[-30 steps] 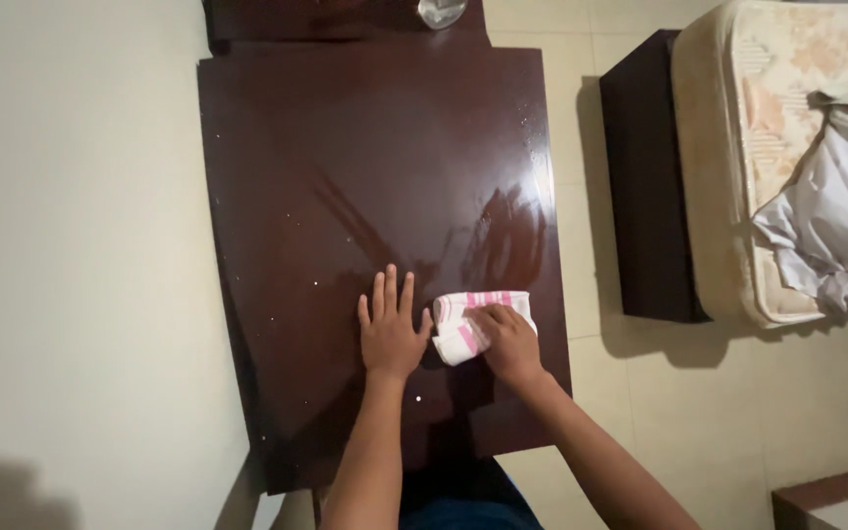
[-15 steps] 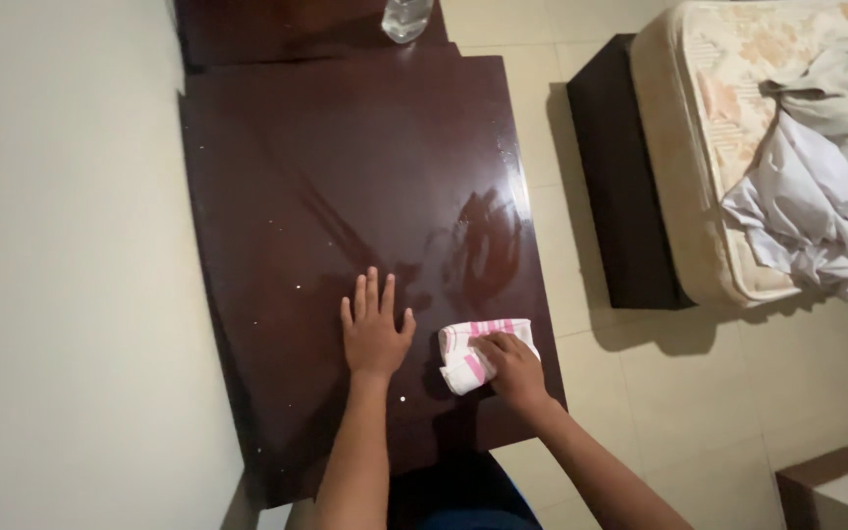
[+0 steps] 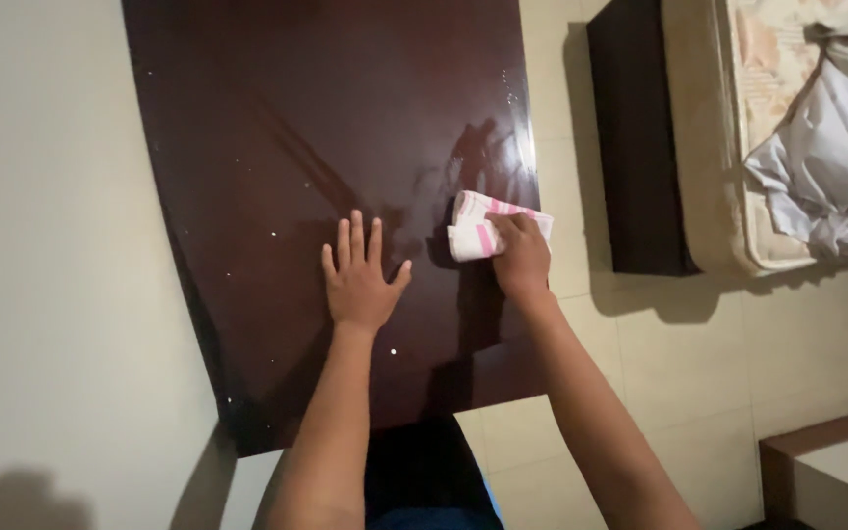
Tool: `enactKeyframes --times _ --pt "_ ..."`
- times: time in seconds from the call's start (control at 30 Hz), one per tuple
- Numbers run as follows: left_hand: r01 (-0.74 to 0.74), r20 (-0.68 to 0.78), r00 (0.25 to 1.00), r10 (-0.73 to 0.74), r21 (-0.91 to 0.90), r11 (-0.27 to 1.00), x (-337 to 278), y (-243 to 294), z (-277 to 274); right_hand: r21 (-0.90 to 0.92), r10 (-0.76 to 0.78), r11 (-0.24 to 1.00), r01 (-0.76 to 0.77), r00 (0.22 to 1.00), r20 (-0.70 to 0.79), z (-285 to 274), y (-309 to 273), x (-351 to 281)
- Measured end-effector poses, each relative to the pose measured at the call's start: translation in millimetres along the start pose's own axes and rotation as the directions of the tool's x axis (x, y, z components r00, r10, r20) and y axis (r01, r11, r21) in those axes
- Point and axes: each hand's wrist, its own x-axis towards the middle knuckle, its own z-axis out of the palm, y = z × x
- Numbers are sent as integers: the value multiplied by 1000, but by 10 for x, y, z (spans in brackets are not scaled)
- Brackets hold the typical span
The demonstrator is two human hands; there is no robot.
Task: The person sprays a cleaning solution onto a dark wooden table and wipes the surface with a pink and white cloth. They move around the table to clean different sections, repeatedly wiping the surface with the cloth.
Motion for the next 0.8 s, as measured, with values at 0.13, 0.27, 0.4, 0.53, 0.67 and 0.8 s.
enactKeyframes --times 0.13,0.27,0.4,0.53,0.67,0.8 --pt "-15 -41 999 15 7 1000 -28 -86 66 7 36 999 -36 999 10 -24 -34 -382" --pt "-37 -37 999 37 17 999 -13 -164 55 -16 -39 999 40 997 62 -71 -46 -961" --pt "-71 -67 995 72 25 997 -40 -251 41 -5 -74 997 74 995 65 -185 -104 -1449" --pt "-83 -74 993 87 55 995 -30 -266 82 28 -38 999 35 993 108 -305 -48 -1449" --pt "-99 -16 995 101 111 989 -1 -224 47 31 -33 999 28 987 156 -303 69 -1077" --pt "-70 9 998 70 120 990 -48 -108 10 -8 45 999 -44 998 37 -176 225 -619"
